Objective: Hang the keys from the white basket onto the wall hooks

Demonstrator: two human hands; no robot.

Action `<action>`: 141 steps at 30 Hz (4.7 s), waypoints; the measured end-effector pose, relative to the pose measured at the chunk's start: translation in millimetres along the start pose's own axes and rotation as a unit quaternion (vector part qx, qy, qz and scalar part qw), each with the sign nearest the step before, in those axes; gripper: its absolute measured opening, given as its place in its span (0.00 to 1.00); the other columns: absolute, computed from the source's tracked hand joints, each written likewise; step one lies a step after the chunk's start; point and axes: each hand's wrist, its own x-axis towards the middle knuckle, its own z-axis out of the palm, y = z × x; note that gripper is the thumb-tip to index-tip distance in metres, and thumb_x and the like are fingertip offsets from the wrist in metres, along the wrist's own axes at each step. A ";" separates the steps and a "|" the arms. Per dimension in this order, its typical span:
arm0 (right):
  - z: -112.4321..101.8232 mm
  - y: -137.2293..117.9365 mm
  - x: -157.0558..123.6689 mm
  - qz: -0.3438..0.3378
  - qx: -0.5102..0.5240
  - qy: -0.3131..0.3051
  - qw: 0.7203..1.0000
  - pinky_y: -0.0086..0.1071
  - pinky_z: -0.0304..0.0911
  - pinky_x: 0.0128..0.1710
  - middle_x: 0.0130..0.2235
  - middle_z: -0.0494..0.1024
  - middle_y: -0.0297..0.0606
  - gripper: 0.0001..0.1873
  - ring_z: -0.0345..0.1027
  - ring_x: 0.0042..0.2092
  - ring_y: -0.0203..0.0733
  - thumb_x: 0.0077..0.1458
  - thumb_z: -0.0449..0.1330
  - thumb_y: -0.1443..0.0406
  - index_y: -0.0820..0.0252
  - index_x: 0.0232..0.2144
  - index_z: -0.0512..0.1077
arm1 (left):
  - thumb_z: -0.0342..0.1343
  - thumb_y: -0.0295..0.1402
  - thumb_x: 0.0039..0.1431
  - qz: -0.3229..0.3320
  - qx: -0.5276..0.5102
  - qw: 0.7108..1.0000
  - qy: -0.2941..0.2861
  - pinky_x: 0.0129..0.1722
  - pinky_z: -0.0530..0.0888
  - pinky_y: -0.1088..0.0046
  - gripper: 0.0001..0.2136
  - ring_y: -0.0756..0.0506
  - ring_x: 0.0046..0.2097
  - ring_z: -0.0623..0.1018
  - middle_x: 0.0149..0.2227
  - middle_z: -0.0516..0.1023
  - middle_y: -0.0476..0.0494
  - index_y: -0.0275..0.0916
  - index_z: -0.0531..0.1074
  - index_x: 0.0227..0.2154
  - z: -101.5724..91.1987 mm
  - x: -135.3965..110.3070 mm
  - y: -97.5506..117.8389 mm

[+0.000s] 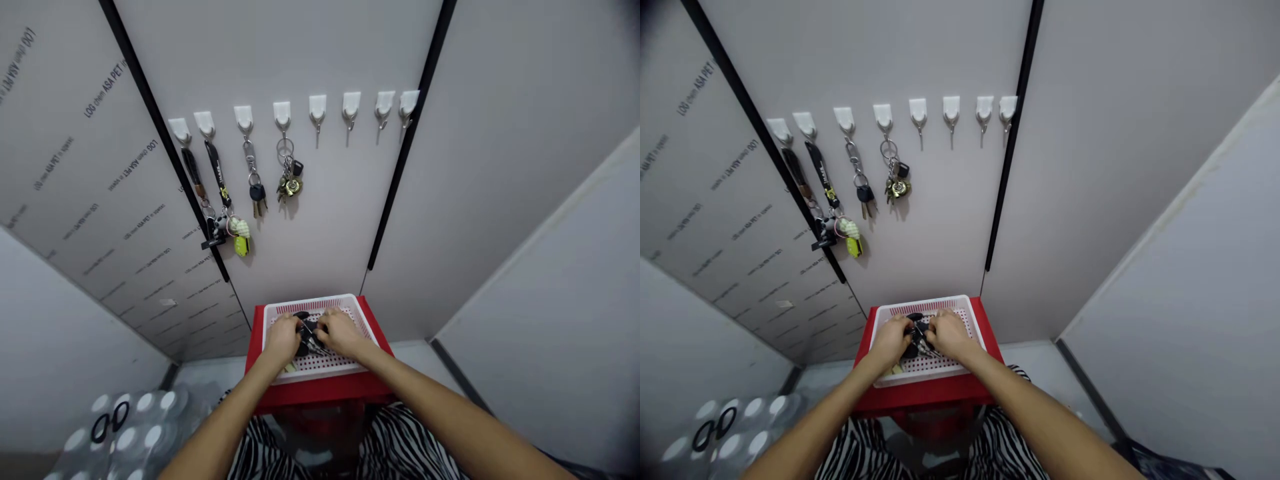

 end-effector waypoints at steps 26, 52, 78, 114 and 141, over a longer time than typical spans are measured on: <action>-63.5 -16.8 20.7 0.008 0.564 -0.007 0.826 0.22 0.50 0.20 0.19 0.65 0.29 0.12 0.54 0.20 0.26 0.37 0.53 0.61 0.66 0.24 0.63 | 0.50 0.28 0.37 -0.048 -0.619 0.783 -0.016 0.25 0.61 0.80 0.09 0.57 0.22 0.64 0.22 0.67 0.51 0.33 0.66 0.26 -71.6 24.9 17.1; -223.3 -41.7 74.4 -0.039 0.467 0.234 0.852 0.24 0.56 0.20 0.16 0.64 0.31 0.05 0.55 0.18 0.27 0.34 0.53 0.66 0.66 0.17 0.64 | 0.45 0.28 0.43 0.187 -0.274 0.901 0.279 0.33 0.64 0.78 0.06 0.53 0.32 0.67 0.29 0.68 0.49 0.37 0.61 0.28 -189.3 66.2 76.9; -131.6 -3.7 52.9 -0.003 0.172 0.235 0.957 0.26 0.57 0.29 0.28 0.72 0.38 0.12 0.62 0.26 0.32 0.39 0.49 0.69 0.64 0.28 0.68 | 0.44 0.25 0.43 0.117 -0.101 0.980 0.128 0.38 0.63 0.75 0.12 0.50 0.36 0.67 0.34 0.67 0.45 0.36 0.64 0.34 -88.6 19.4 8.8; -111.7 -0.7 31.5 -0.054 0.273 0.094 0.956 0.25 0.55 0.26 0.20 0.69 0.34 0.07 0.60 0.24 0.31 0.37 0.52 0.67 0.64 0.18 0.69 | 0.43 0.28 0.44 0.101 -0.370 0.923 0.034 0.32 0.65 0.76 0.10 0.52 0.30 0.69 0.28 0.72 0.46 0.32 0.67 0.28 -62.8 44.7 47.2; -228.2 7.8 81.6 0.014 0.225 0.459 0.860 0.29 0.58 0.30 0.30 0.70 0.38 0.13 0.63 0.27 0.32 0.39 0.48 0.70 0.64 0.31 0.66 | 0.44 0.27 0.43 0.173 -0.127 0.963 0.163 0.33 0.64 0.77 0.15 0.53 0.31 0.67 0.35 0.68 0.46 0.38 0.61 0.37 -139.7 50.7 63.1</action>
